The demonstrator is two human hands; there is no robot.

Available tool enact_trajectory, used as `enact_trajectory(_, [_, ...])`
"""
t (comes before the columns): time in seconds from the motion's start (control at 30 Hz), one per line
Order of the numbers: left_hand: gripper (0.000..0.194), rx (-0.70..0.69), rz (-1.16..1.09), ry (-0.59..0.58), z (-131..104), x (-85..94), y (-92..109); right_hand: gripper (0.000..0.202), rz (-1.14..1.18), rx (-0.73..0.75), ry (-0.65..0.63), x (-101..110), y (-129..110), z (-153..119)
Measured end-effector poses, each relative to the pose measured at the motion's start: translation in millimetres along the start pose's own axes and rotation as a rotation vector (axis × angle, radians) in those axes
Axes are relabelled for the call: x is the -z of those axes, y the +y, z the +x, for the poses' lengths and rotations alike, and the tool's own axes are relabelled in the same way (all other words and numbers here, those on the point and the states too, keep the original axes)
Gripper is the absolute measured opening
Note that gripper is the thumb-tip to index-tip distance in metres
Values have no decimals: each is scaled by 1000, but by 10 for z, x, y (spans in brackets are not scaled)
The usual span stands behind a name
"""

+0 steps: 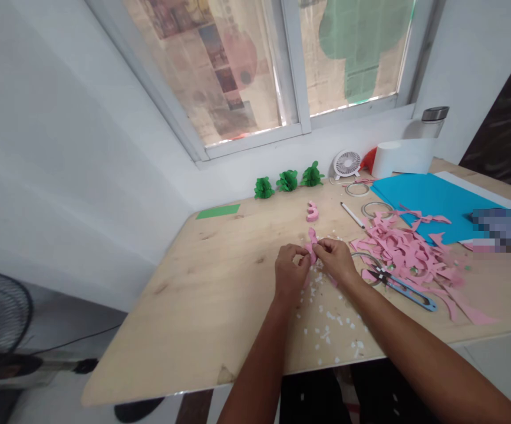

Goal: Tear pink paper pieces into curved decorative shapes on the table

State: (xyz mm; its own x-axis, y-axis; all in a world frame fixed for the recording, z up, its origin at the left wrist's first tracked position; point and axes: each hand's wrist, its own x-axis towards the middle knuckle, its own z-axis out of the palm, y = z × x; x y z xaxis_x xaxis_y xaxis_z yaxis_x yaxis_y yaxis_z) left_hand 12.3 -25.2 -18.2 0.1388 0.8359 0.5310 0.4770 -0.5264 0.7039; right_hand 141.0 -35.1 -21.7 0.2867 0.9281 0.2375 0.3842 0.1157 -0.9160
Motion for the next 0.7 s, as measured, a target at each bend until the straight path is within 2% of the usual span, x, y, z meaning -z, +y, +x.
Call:
enact_trajectory(0.17, [10, 23, -4, 3, 11, 11, 13, 30, 0, -2, -8, 0, 5, 0])
enact_trajectory(0.3, [3, 89, -15, 10, 14, 36, 15, 31, 5, 5, -5, -3, 14, 6])
enact_trajectory(0.4, [5, 134, -31, -6, 9, 48, 23, 30, 4, -2, 2, -5, 16, 5])
enact_trajectory(0.7, [6, 161, -24, -51, 12, 35, 35, 31, 1, 5, -7, -4, 4, -5])
